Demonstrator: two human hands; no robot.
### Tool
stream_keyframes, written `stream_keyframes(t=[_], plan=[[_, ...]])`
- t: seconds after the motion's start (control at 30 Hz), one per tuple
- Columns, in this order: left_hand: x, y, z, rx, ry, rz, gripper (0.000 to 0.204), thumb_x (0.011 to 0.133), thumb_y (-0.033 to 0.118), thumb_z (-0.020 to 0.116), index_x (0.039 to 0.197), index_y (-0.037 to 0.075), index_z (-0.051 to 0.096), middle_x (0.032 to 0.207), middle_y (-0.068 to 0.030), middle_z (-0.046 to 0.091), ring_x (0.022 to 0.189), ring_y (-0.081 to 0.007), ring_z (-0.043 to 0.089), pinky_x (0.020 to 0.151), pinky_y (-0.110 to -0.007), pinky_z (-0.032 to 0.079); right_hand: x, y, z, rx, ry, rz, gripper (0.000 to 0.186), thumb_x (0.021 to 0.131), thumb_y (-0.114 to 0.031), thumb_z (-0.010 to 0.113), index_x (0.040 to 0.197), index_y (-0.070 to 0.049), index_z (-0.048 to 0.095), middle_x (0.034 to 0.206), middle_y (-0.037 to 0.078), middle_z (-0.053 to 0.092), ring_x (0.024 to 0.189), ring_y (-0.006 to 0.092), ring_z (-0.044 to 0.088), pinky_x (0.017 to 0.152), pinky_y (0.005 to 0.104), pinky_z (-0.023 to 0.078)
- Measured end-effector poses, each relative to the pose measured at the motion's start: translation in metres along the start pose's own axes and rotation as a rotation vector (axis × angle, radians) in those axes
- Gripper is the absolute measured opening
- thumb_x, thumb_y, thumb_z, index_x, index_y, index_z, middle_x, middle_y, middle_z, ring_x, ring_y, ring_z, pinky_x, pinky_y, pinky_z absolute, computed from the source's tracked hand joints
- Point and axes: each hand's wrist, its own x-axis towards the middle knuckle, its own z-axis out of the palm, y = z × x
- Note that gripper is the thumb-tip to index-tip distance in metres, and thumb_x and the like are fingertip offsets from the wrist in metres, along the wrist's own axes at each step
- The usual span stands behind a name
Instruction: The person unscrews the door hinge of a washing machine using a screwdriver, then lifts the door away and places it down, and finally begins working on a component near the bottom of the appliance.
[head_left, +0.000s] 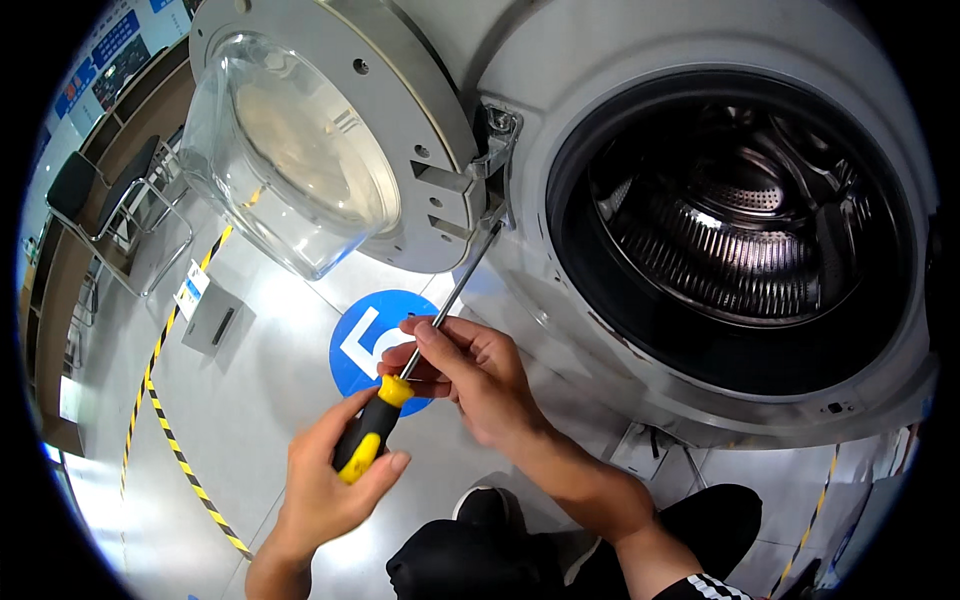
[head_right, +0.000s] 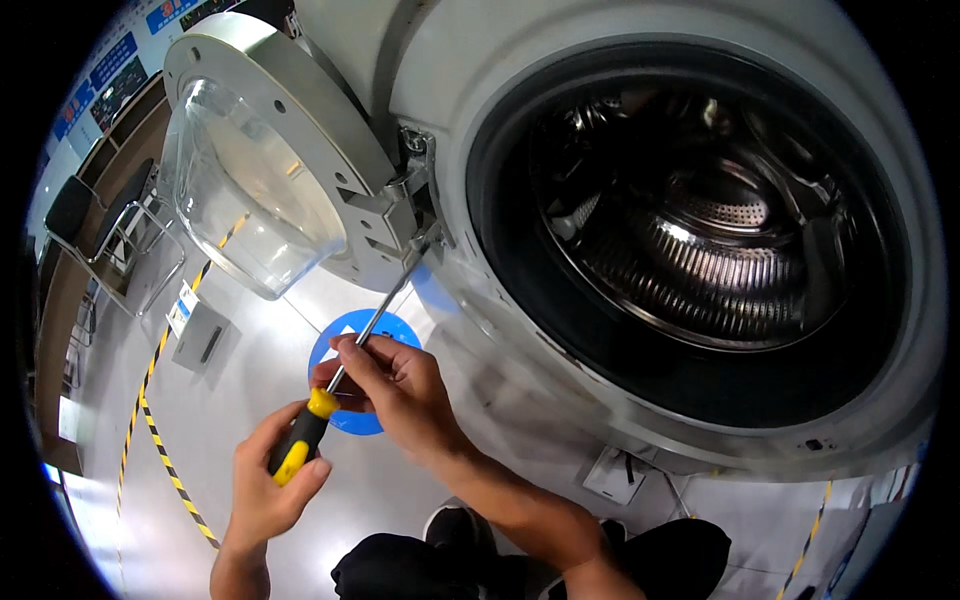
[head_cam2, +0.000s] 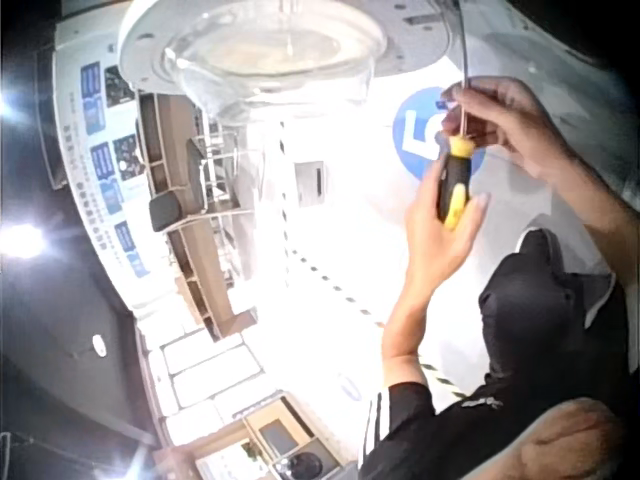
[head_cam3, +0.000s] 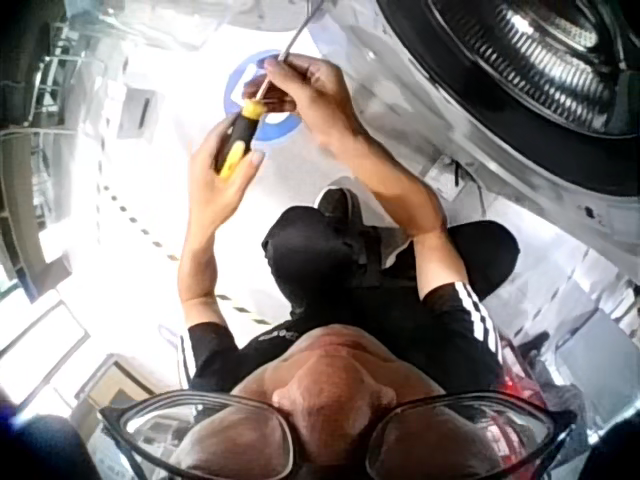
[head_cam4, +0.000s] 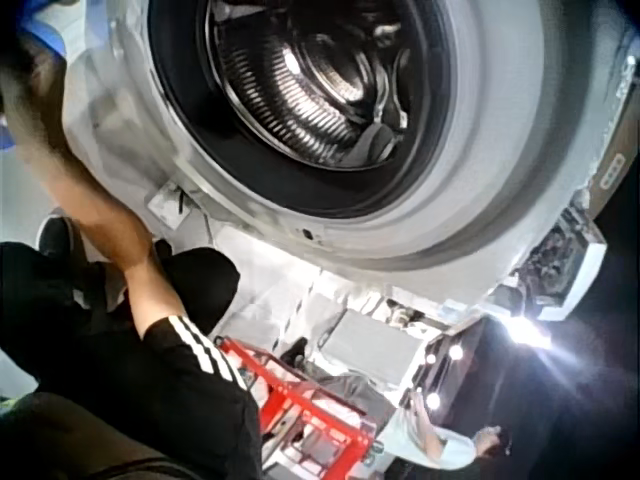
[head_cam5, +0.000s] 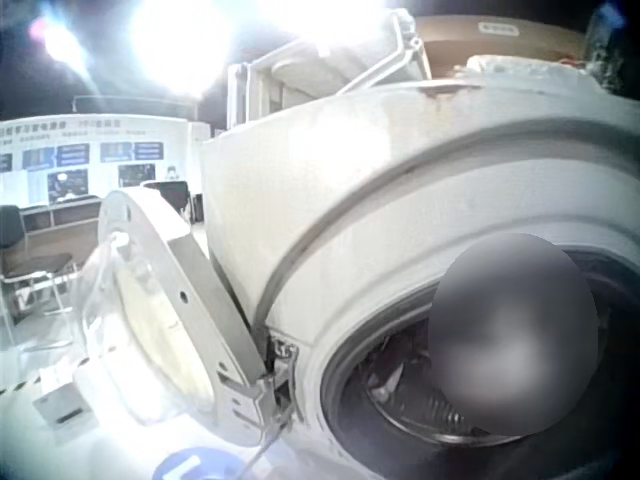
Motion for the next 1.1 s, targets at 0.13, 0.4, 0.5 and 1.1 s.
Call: stream_keyframes(t=[0.13,0.4,0.5,1.1], plan=[[-0.001,0.017,0.004,-0.139,0.107,0.097,0.051,0.071,0.009,0.068,0.116,-0.006,0.049,0.083,-0.0119,0.060,0.071,-0.0141,0.062,0.068,-0.023,0.048,-0.006,-0.030,0.008,0.039,-0.066,-0.115,0.030,0.094,-0.021,0.047,0.112,0.002,0.051,0.092,0.015,0.064,0.089,0.0225,0.064,0.075,0.0324,0.053],[0.015,0.038,-0.008,0.053,0.279,0.195,0.046,0.073,0.008,0.063,0.115,-0.007,0.051,0.100,-0.0177,0.060,0.083,-0.0170,0.060,0.075,-0.025,0.046,0.021,-0.055,0.029,0.158,-0.157,-0.128,0.030,0.094,-0.022,0.047,0.111,0.002,0.050,0.095,0.017,0.063,0.094,0.0257,0.062,0.081,0.0342,0.052],[0.020,0.040,-0.008,0.081,0.274,0.214,0.045,0.073,0.006,0.062,0.114,-0.007,0.052,0.101,-0.0188,0.061,0.084,-0.0183,0.060,0.076,-0.026,0.046,0.025,-0.056,0.028,0.151,-0.165,-0.150,0.029,0.094,-0.022,0.047,0.110,0.002,0.051,0.095,0.016,0.063,0.095,0.0257,0.062,0.081,0.0337,0.052],[0.014,0.035,-0.003,0.190,0.306,0.237,0.045,0.071,0.008,0.062,0.113,-0.007,0.053,0.104,-0.0216,0.060,0.089,-0.0244,0.061,0.080,-0.030,0.047,0.021,-0.057,0.025,0.176,-0.169,-0.136,0.030,0.094,-0.021,0.047,0.109,0.004,0.050,0.093,0.018,0.062,0.093,0.0260,0.063,0.080,0.0341,0.053]])
